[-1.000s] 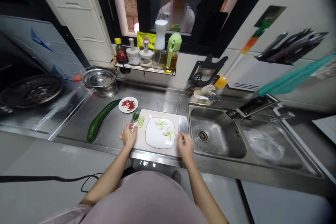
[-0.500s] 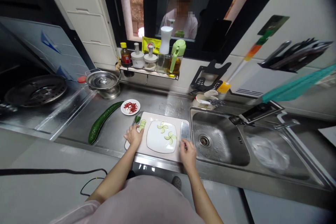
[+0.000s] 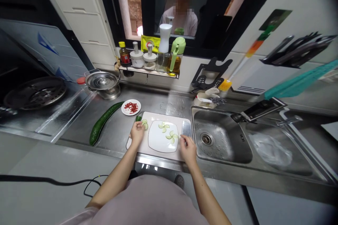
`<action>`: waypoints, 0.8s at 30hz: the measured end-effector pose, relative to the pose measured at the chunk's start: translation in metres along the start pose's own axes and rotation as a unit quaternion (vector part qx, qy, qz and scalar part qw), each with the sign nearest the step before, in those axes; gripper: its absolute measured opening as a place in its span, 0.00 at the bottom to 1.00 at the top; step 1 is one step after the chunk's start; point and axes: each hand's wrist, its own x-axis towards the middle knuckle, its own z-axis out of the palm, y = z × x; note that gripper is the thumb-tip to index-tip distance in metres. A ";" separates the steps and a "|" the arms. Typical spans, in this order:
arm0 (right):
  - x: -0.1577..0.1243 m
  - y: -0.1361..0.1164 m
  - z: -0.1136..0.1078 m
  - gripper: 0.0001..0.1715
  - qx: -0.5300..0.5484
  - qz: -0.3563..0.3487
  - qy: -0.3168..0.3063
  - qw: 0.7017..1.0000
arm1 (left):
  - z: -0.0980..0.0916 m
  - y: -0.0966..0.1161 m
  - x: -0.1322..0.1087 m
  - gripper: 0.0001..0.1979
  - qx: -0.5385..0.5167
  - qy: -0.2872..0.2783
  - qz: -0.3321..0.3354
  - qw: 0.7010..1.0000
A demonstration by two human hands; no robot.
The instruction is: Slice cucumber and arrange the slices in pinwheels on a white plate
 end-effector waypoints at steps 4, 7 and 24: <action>0.029 -0.035 -0.002 0.15 0.047 -0.030 -0.036 0.998 | -0.001 0.033 -0.007 0.18 -0.192 -0.111 0.035 0.975; 0.049 -0.062 -0.001 0.13 0.084 -0.051 -0.059 0.993 | -0.005 0.061 -0.020 0.20 -0.226 -0.169 0.050 0.958; 0.062 -0.094 0.006 0.09 0.220 -0.035 -0.156 0.962 | -0.017 0.102 -0.055 0.22 -0.225 -0.261 0.083 0.935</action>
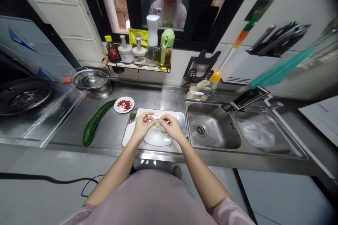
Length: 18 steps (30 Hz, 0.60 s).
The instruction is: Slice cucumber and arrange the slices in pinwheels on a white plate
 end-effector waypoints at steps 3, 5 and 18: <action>-0.002 0.000 -0.004 0.10 -0.027 -0.030 0.027 0.999 | 0.002 0.004 -0.001 0.20 0.014 0.023 -0.019 0.999; -0.003 -0.003 -0.007 0.10 -0.051 -0.064 0.029 0.996 | 0.004 0.007 -0.002 0.21 0.007 0.007 -0.051 0.999; -0.012 -0.002 -0.014 0.10 -0.142 -0.149 -0.003 0.979 | 0.008 0.007 0.000 0.26 -0.050 -0.015 -0.121 0.991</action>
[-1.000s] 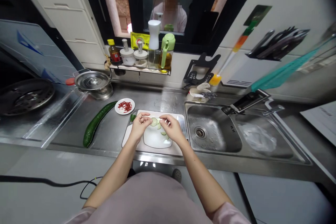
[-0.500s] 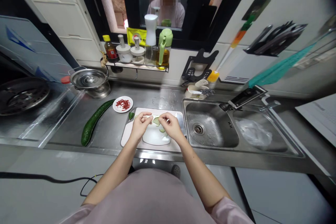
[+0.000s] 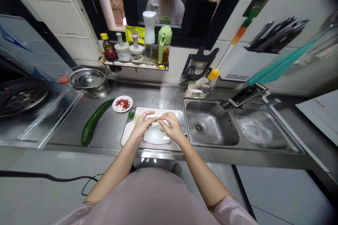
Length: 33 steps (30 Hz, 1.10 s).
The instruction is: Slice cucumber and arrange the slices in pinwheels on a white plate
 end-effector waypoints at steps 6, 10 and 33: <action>-0.001 0.000 0.001 0.09 0.003 0.002 0.002 1.000 | 0.000 0.001 -0.002 0.27 0.005 0.013 0.043 0.999; -0.002 0.000 0.004 0.09 0.008 0.006 0.003 1.000 | 0.001 0.000 -0.004 0.28 0.002 0.014 0.057 0.998; -0.004 0.003 0.012 0.11 0.102 0.125 0.002 0.987 | 0.004 -0.014 0.002 0.27 0.003 -0.007 0.105 0.994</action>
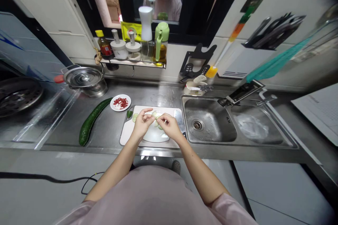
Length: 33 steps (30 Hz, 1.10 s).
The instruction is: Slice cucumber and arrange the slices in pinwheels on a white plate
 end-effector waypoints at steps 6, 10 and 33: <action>0.001 0.004 0.001 0.10 0.044 0.039 -0.006 0.998 | -0.002 -0.008 0.003 0.27 -0.002 -0.008 0.000 1.000; 0.002 0.007 0.002 0.11 0.057 0.062 -0.015 0.996 | -0.004 -0.013 0.006 0.28 -0.001 -0.013 0.001 1.000; -0.039 0.067 0.038 0.11 -0.184 0.252 -0.184 0.932 | -0.039 -0.107 0.010 0.18 0.193 -0.061 -0.163 0.966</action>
